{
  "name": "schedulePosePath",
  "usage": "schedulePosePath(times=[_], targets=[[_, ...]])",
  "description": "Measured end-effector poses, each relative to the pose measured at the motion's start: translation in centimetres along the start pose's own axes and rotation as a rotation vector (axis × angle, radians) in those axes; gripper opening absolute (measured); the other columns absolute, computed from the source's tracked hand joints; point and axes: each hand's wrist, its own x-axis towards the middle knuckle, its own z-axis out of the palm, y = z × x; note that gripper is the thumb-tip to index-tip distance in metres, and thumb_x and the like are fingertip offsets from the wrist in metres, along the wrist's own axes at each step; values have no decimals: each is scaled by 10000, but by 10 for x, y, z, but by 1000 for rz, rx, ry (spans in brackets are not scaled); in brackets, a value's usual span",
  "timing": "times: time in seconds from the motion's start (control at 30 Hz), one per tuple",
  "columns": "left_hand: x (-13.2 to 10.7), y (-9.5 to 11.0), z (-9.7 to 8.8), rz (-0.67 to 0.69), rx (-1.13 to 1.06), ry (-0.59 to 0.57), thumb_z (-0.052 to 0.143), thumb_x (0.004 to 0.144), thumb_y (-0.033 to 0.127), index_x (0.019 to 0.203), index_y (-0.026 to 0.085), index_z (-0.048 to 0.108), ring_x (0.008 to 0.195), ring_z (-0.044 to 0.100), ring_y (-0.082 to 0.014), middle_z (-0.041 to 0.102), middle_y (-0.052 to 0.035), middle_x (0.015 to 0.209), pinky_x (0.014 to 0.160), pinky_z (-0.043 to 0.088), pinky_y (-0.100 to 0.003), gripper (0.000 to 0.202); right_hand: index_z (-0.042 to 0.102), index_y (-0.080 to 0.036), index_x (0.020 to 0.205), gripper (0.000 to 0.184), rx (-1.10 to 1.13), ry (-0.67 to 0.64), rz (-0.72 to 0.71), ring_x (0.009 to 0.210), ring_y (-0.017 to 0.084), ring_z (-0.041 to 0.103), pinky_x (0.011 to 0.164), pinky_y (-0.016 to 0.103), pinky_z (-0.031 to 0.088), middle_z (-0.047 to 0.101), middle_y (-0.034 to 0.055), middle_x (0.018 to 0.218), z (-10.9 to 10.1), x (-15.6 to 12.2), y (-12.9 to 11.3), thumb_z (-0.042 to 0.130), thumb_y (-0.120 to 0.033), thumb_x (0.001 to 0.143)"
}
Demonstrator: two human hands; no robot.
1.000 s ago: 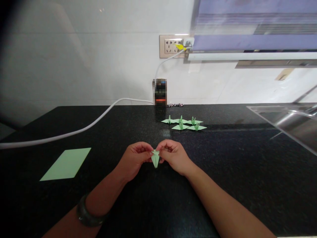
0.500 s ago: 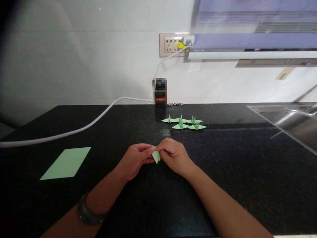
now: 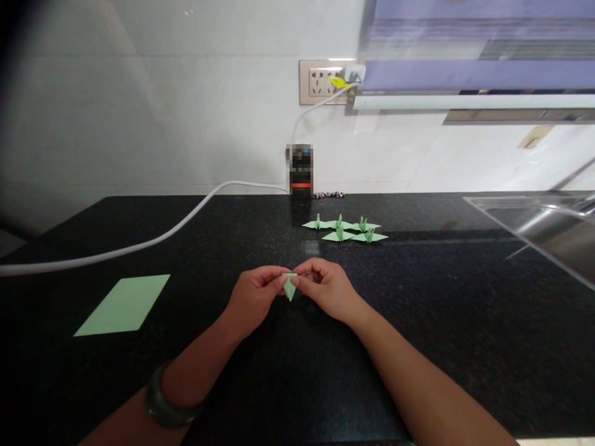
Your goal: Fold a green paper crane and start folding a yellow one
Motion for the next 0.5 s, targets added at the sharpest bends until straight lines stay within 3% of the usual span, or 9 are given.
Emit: schedulePosePath(times=[0.27, 0.5], targets=[[-3, 2, -1, 43, -19, 18, 543, 718, 287, 932, 163, 551, 597, 586, -136, 648, -22, 684, 569, 440, -243, 248, 568, -147, 718, 194, -45, 31, 10, 496, 82, 484, 470, 215, 406, 560, -1, 602, -1, -2, -3, 605, -336, 695], [-5, 3, 4, -9, -134, -132, 574, 697, 311, 877, 142, 576, 699, 589, -138, 640, -49, 787, 647, 450, -251, 247, 553, -141, 674, 165, 64, 135, -23, 507, 89, 505, 498, 232, 420, 574, 7, 611, 2, -3, -10, 605, -297, 691]])
